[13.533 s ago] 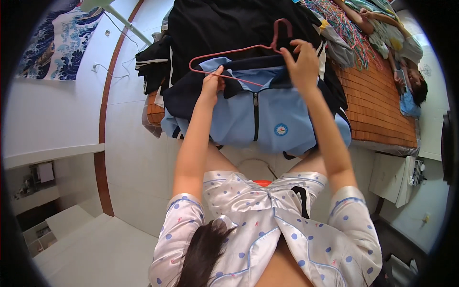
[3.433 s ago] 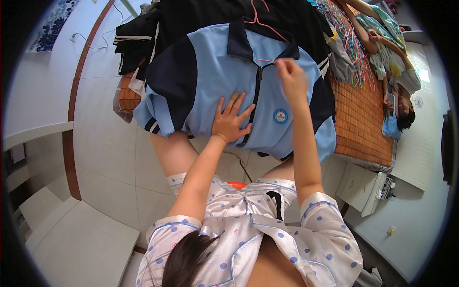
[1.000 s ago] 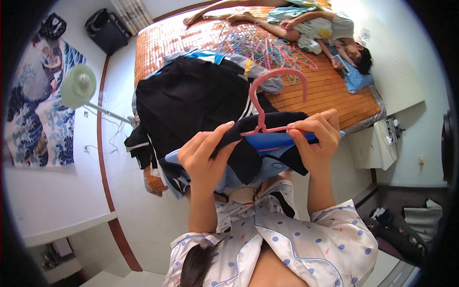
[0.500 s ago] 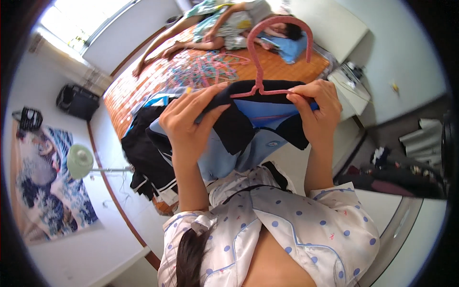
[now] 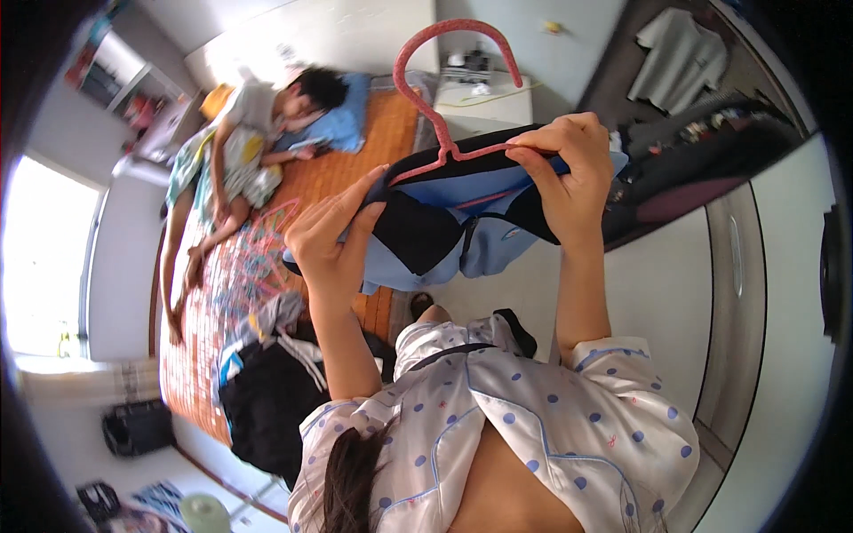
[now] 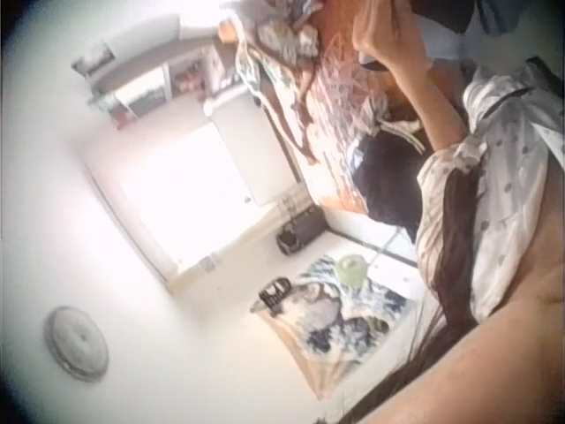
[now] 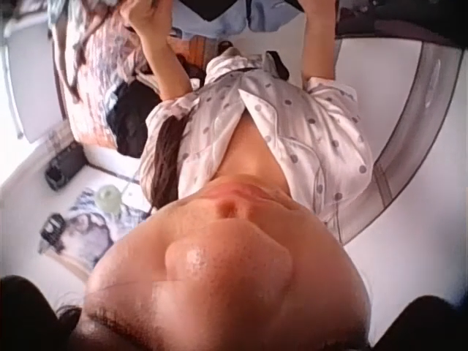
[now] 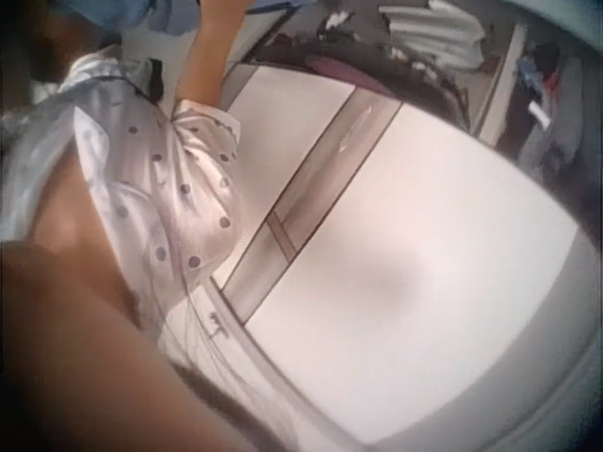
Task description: The person puts a jacket, pants, and a t-shirt onto hangers and hangs each item inside a wardrobe.
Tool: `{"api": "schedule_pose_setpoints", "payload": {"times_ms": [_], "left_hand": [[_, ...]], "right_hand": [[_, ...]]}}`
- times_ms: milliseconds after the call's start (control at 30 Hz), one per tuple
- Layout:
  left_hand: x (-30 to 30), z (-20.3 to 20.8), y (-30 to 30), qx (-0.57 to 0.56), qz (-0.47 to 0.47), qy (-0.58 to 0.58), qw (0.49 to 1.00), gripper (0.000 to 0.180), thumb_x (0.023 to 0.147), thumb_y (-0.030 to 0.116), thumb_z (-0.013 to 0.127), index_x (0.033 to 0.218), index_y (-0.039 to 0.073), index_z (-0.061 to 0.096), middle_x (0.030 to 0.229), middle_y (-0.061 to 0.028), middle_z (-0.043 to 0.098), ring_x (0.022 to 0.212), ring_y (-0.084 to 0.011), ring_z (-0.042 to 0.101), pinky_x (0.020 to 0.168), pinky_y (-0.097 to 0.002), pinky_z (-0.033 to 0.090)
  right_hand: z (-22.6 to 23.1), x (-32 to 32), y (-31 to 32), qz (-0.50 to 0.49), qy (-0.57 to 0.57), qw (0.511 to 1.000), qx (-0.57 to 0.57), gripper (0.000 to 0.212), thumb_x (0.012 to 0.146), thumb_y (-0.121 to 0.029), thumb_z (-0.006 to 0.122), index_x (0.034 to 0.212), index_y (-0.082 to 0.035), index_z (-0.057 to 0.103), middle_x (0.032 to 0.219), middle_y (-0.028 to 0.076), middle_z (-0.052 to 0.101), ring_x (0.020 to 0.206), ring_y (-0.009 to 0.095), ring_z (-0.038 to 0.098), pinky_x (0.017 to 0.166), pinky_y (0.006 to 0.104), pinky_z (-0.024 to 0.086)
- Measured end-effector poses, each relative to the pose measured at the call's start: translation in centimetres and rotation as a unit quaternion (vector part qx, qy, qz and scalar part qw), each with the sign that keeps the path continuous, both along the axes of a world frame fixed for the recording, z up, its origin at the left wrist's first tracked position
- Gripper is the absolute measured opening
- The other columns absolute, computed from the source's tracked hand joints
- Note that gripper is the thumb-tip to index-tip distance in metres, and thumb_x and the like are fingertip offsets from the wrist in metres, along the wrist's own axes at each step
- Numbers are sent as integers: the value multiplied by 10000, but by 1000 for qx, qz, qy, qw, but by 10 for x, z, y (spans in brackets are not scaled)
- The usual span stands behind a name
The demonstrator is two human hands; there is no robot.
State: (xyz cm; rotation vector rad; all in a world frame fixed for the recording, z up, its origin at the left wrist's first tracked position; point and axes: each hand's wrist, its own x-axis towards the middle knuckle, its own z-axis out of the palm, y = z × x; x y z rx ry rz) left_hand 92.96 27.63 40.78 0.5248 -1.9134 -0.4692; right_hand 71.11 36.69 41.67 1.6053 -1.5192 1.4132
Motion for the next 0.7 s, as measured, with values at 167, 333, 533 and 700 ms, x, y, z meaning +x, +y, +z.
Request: {"api": "schedule_pose_setpoints", "payload": {"times_ms": [167,333,533,700], "left_hand": [[-92,-18,-48,4,-88,64,994,256,709,-6,650,962,23,679,742,-123,657,618,-151,604,577,-231,437],[-185,-18,-102,1,-168,107,980,231,719,4,654,945,33,686,606,-85,564,523,-126,490,521,-230,390],[-276,9,-156,-28,-259,41,965,221,710,9,663,930,23,683,671,-84,615,557,-162,539,551,-243,407],[-336,5,-179,25,-283,-55,957,228,681,92,728,886,9,674,677,-95,622,599,-208,575,566,-276,422]], "right_hand": [[-6,-60,-3,-115,28,993,-6,113,660,-215,729,690,-146,645,703,-42,575,730,167,491,686,299,320],[-2,-123,-13,-217,1,976,-20,135,651,-202,746,718,-122,661,741,-15,512,724,184,465,674,303,328],[20,-186,-36,-267,-53,961,-50,99,687,-35,721,744,-23,642,846,63,512,694,150,533,608,249,422],[6,-234,-39,-343,-112,930,-76,131,671,-21,729,763,-22,636,779,53,528,680,153,521,592,252,412]]}}
